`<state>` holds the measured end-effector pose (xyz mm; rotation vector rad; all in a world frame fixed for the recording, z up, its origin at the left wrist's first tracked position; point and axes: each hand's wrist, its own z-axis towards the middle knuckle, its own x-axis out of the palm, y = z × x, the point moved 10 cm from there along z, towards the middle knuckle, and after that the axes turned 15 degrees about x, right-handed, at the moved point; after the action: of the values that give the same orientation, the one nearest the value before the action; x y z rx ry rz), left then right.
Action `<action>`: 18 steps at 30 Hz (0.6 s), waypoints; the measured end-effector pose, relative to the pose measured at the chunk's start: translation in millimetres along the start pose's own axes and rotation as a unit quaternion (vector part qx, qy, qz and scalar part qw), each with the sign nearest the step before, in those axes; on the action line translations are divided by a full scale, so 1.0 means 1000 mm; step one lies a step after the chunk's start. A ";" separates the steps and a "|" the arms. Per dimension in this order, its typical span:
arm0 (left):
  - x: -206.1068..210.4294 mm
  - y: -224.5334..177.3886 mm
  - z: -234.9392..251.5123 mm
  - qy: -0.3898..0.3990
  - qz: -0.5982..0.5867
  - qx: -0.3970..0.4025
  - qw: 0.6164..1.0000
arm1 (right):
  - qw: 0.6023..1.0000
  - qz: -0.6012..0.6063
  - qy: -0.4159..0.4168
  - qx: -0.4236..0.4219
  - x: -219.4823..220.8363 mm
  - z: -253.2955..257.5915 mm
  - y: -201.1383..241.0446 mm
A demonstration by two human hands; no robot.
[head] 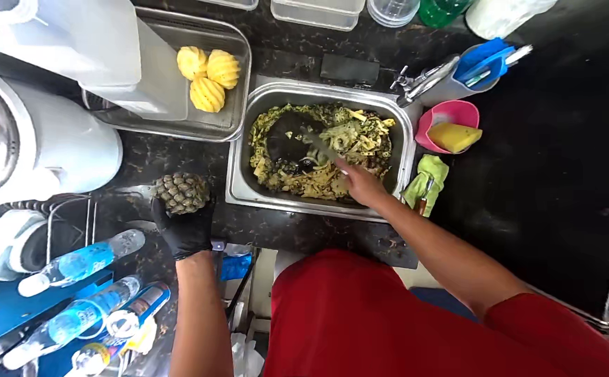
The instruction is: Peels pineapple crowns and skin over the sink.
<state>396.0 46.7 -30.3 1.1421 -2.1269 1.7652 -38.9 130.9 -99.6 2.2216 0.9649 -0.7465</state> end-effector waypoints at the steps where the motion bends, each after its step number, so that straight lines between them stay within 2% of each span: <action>1: 0.005 0.001 -0.002 0.005 -0.007 -0.001 1.000 | 0.998 -0.019 0.045 -0.026 0.011 -0.006 0.009; 3: 0.014 0.003 -0.004 0.021 -0.018 0.002 1.000 | 0.991 -0.056 0.099 -0.069 0.027 -0.016 0.020; 5: 0.019 0.003 -0.004 0.028 -0.023 0.003 0.999 | 0.994 -0.021 0.073 -0.079 0.022 -0.017 0.018; 8: 0.021 0.002 -0.008 0.037 -0.040 -0.005 0.999 | 0.998 0.044 -0.017 -0.029 -0.002 -0.001 0.000; 11: 0.023 0.003 -0.012 0.034 -0.059 -0.012 0.998 | 0.998 0.033 -0.036 0.035 -0.006 0.015 -0.014; 13: 0.024 0.006 -0.014 0.030 -0.062 -0.019 0.997 | 0.999 0.021 -0.024 0.001 0.005 0.009 -0.003; 16: 0.019 0.008 -0.017 0.019 -0.057 -0.024 0.998 | 0.994 -0.032 0.070 -0.079 0.031 -0.013 0.029; 18: 0.017 0.008 -0.018 0.013 -0.050 -0.027 0.998 | 0.990 -0.033 0.092 -0.104 0.035 -0.015 0.037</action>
<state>372.6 55.4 -21.6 1.1844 -2.0504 1.6608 13.6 136.5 -102.9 2.1111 1.1551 -0.4506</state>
